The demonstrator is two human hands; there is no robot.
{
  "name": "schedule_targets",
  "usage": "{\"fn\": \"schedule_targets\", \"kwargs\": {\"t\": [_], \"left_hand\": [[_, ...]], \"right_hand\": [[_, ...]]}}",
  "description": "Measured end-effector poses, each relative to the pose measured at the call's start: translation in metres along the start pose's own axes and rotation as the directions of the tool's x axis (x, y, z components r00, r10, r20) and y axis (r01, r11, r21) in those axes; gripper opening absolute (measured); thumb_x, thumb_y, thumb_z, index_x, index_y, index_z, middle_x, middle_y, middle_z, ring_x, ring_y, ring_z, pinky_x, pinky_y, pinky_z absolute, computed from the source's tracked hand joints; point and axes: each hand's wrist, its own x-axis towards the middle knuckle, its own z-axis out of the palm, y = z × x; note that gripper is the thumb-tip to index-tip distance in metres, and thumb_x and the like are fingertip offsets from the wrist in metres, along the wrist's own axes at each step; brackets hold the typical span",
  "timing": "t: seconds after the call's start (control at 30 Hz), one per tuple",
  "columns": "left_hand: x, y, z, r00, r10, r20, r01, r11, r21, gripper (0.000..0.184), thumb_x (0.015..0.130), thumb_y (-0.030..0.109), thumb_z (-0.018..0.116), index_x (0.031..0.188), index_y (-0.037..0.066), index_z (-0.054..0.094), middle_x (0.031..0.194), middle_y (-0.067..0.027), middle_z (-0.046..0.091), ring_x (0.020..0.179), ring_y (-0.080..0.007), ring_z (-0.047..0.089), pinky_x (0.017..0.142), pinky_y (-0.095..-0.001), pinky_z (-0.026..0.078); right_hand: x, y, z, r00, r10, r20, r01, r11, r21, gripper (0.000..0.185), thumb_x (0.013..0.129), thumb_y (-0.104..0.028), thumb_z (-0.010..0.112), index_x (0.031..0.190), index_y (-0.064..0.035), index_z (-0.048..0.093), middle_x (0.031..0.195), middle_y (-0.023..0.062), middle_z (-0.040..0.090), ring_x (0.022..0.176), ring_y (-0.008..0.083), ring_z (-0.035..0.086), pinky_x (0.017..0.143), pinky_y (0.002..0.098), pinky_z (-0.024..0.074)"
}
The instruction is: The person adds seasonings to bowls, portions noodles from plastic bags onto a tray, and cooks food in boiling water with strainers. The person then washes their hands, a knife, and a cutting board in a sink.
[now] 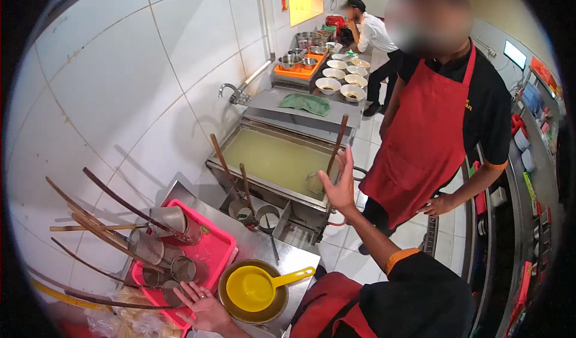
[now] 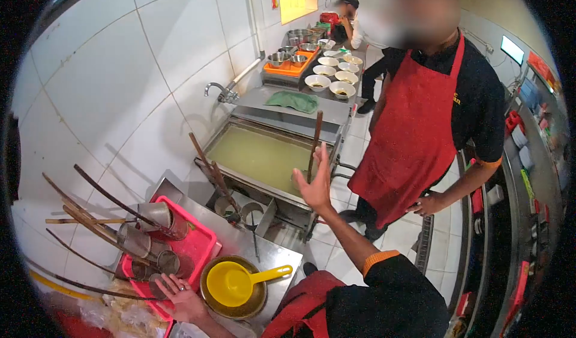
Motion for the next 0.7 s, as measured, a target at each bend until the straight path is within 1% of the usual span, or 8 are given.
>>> {"fn": "schedule_targets", "kwargs": {"t": [0.07, 0.13, 0.2, 0.23, 0.33, 0.4, 0.47, 0.7], "left_hand": [[-0.002, 0.004, -0.004, 0.998, 0.001, 0.06, -0.001, 1.0, 0.0, 0.067, 0.089, 0.048, 0.04, 0.142, 0.013, 0.019, 0.145, -0.0139, 0.025, 0.122, -0.0306, 0.039, 0.094, -0.042, 0.039], [-0.007, 0.006, 0.002, 0.998, 0.041, 0.043, -0.04, 0.999, -0.02, 0.066, 0.089, 0.044, 0.045, 0.14, 0.01, 0.023, 0.141, -0.0151, 0.031, 0.118, -0.0307, 0.043, 0.094, -0.0411, 0.039], [-0.011, 0.008, 0.005, 0.997, 0.049, 0.056, -0.047, 0.999, -0.024, 0.066, 0.089, 0.046, 0.045, 0.14, 0.01, 0.024, 0.139, -0.0146, 0.033, 0.114, -0.0303, 0.046, 0.094, -0.0397, 0.04], [-0.014, 0.009, 0.01, 0.996, 0.076, -0.04, -0.076, 0.997, 0.008, 0.067, 0.088, 0.047, 0.045, 0.14, 0.01, 0.024, 0.138, -0.0138, 0.035, 0.11, -0.0282, 0.048, 0.092, -0.0379, 0.041], [-0.017, 0.019, 0.002, 0.995, 0.085, 0.051, -0.088, 0.995, 0.044, 0.066, 0.089, 0.047, 0.045, 0.14, 0.01, 0.024, 0.137, -0.0142, 0.037, 0.109, -0.0258, 0.049, 0.091, -0.0368, 0.041], [-0.019, 0.022, -0.004, 0.994, 0.092, 0.06, -0.093, 0.995, 0.028, 0.064, 0.09, 0.046, 0.044, 0.14, 0.01, 0.025, 0.131, -0.0157, 0.043, 0.106, -0.0249, 0.051, 0.087, -0.0364, 0.043], [-0.02, 0.027, -0.012, 0.973, 0.078, 0.218, -0.03, 0.977, -0.213, 0.068, 0.088, 0.041, 0.049, 0.14, 0.005, 0.024, 0.138, -0.0216, 0.034, 0.118, -0.0346, 0.043, 0.089, -0.0439, 0.04], [-0.025, 0.04, -0.028, 0.97, 0.051, 0.24, 0.019, 0.96, -0.278, 0.076, 0.084, 0.046, 0.051, 0.141, 0.008, 0.02, 0.137, -0.0215, 0.036, 0.118, -0.0377, 0.043, 0.092, -0.0464, 0.036]], "right_hand": [[0.013, 0.008, 0.007, 0.998, 0.067, 0.002, -0.067, 0.997, 0.039, 0.076, 0.079, -0.006, 0.064, 0.139, -0.0055, 0.018, 0.131, 0.0204, 0.038, 0.119, 0.0285, 0.043, 0.1, 0.0378, 0.0349], [0.024, 0.013, 0.008, 0.998, 0.055, 0.006, -0.055, 0.997, -0.058, 0.059, 0.081, -0.01, 0.063, 0.131, -0.003, 0.032, 0.124, 0.0166, 0.042, 0.111, 0.0248, 0.047, 0.091, 0.0345, 0.0404], [0.028, 0.01, 0.009, 0.975, -0.009, -0.223, -0.065, 0.944, -0.323, 0.06, 0.08, -0.012, 0.064, 0.13, -0.0036, 0.034, 0.114, 0.0144, 0.044, 0.104, 0.0231, 0.046, 0.085, 0.0349, 0.0409], [0.034, 0.004, 0.009, 0.964, -0.004, -0.264, -0.061, 0.969, -0.239, 0.058, 0.078, -0.012, 0.065, 0.128, -0.0027, 0.035, 0.11, 0.0146, 0.045, 0.103, 0.0252, 0.046, 0.088, 0.0363, 0.0388], [0.048, 0.003, 0.008, 0.948, -0.023, -0.319, -0.039, 0.982, -0.186, 0.053, 0.077, -0.011, 0.065, 0.123, -0.002, 0.039, 0.107, 0.0145, 0.046, 0.1, 0.0263, 0.049, 0.087, 0.0369, 0.0397], [0.055, 0.015, 0.008, 0.972, 0.051, -0.229, -0.057, 0.998, -0.02, 0.049, 0.078, -0.011, 0.066, 0.12, -0.0023, 0.042, 0.106, 0.0132, 0.047, 0.096, 0.0246, 0.052, 0.083, 0.0357, 0.043], [0.054, 0.019, 0.007, 0.976, 0.041, -0.212, -0.048, 0.998, -0.029, 0.046, 0.077, -0.01, 0.066, 0.118, -0.0029, 0.044, 0.104, 0.0123, 0.049, 0.092, 0.023, 0.054, 0.079, 0.0336, 0.0456], [-0.003, 0.034, 0.006, 0.991, 0.091, -0.099, -0.094, 0.995, -0.027, 0.036, 0.075, -0.005, 0.065, 0.108, -0.0023, 0.049, 0.096, 0.0091, 0.05, 0.087, 0.0199, 0.054, 0.073, 0.0301, 0.0476]]}}
